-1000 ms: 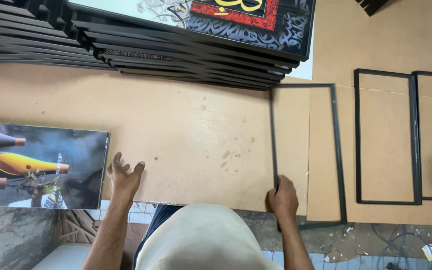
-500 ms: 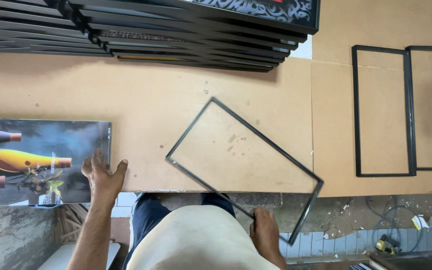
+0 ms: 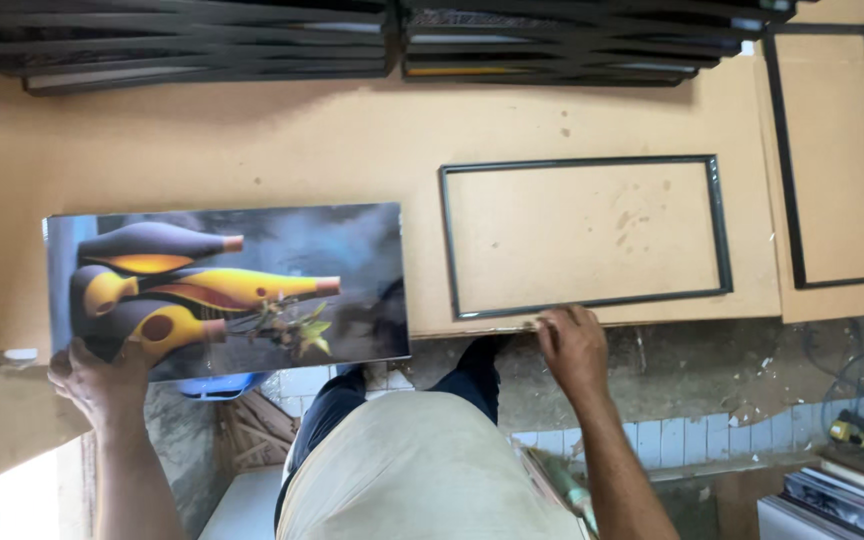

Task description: The person repeatedly picks up printed artwork and black rectangular frames, aligns each print inside a frame, and stacks the completed frames on a growing pile. The person handles multiple prints and frames one at a time, maintaining a consistent assembly rhythm.

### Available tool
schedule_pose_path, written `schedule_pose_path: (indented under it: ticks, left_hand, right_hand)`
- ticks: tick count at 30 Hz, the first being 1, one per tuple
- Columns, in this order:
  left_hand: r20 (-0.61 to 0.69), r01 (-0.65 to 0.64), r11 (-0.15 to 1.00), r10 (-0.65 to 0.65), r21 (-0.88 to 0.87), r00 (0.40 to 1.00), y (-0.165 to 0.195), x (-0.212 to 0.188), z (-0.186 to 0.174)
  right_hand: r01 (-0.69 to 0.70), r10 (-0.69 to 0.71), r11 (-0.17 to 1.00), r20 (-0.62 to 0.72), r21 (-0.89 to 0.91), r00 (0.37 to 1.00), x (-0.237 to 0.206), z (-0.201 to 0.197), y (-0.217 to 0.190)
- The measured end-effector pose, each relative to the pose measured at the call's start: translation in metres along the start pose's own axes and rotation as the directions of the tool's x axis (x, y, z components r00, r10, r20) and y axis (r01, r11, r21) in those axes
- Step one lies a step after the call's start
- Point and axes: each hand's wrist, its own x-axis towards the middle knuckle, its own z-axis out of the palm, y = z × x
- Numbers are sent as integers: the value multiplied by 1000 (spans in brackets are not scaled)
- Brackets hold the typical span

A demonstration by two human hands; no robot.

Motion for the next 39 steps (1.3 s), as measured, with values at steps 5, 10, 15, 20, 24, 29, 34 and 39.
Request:
schedule_pose_path:
  ticks: [5, 10, 15, 20, 24, 29, 34, 39]
  left_hand:
    - [93, -34, 999, 37, -42, 995, -80, 25, -20]
    - [126, -52, 997, 60, -63, 990, -107, 31, -14]
    - [160, -78, 996, 85, -53, 983, -124, 31, -6]
    - [124, -162, 987, 161, -4, 979, -137, 30, -2]
    - [168, -131, 991, 129, 1, 977, -139, 35, -2]
    - [230, -82, 997, 79, 3, 970, -135, 42, -6]
    - [258, -23, 1000, 18, 19, 966, -132, 47, -5]
    - [278, -2, 999, -11, 46, 960, -129, 53, -3]
  right_hand:
    - [-125, 60, 909, 172, 398, 983, -26, 60, -146]
    - [-57, 34, 889, 58, 455, 998, -44, 108, -211]
    - [-351, 293, 862, 206, 365, 934, -53, 128, -229]
    - [-464, 440, 779, 161, 421, 884, -46, 137, -240]
    - [-607, 576, 560, 261, 564, 774, -33, 138, -243]
    - [-734, 663, 477, 350, 484, 662, -27, 133, -243]
    - [-655, 625, 542, 268, 527, 733, -29, 132, -241]
    - [-691, 655, 486, 300, 536, 693, -31, 132, -233]
